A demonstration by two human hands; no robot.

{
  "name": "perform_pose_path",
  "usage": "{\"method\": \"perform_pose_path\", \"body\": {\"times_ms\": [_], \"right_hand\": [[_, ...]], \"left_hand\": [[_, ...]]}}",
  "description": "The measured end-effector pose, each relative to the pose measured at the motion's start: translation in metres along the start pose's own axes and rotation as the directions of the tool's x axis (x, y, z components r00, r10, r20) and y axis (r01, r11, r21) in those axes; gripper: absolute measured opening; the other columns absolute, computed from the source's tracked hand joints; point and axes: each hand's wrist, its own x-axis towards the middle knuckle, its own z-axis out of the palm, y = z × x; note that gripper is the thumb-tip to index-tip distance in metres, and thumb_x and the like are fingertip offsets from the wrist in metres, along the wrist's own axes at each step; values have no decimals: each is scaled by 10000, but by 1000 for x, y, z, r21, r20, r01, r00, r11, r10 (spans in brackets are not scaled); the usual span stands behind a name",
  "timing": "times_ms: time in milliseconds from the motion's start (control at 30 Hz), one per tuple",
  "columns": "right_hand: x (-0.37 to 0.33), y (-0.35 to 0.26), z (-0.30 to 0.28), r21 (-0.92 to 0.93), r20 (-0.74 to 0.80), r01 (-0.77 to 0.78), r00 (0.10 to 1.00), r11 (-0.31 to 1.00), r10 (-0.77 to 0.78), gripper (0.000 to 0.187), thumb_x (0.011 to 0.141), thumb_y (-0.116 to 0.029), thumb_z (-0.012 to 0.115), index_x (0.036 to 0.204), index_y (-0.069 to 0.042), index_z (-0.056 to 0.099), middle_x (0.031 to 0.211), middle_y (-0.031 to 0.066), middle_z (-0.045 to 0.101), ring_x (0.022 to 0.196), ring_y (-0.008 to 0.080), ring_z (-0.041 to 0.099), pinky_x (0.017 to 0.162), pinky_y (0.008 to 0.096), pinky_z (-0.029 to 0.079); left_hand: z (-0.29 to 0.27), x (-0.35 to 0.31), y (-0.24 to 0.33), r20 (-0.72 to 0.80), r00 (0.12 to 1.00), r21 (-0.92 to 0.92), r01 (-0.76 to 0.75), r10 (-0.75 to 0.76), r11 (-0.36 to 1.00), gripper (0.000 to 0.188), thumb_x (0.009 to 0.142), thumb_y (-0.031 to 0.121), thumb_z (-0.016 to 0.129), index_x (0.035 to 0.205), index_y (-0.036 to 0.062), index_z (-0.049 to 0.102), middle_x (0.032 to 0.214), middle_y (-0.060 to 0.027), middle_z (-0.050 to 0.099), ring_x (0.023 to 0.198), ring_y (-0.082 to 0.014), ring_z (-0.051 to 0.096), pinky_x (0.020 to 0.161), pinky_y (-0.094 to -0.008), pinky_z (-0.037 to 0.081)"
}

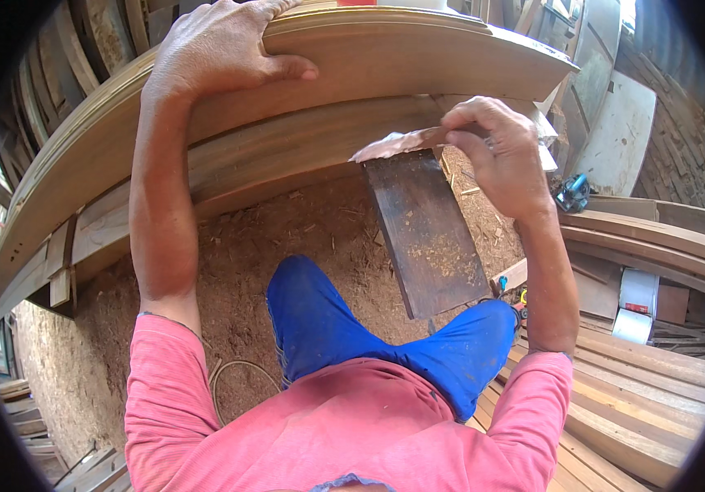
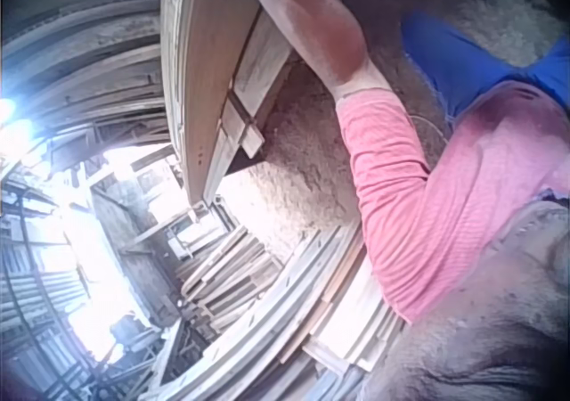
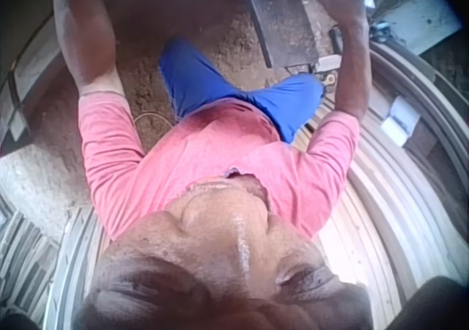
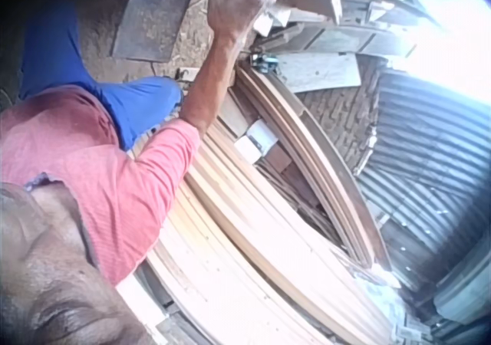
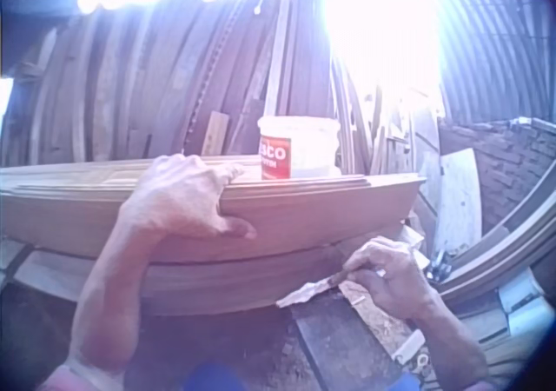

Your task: The person applies a white adhesive paste to the joints and edges of wooden furniture panels using a small handheld scraper tool.

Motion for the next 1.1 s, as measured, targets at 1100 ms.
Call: {"method": "perform_pose_path", "body": {"times_ms": [1100], "right_hand": [[-17,27,-70,175,33,-234,972,956,231,171,872,93,652,1009,-8,631,944,23,625,970,108,653,881,262,512]], "left_hand": [[5,-5,4,-84,996,13,6,-5,1000,875,710,656,781,1320,42,654,1031,-234,749,1028,-375,723,954,-465,540]]}}
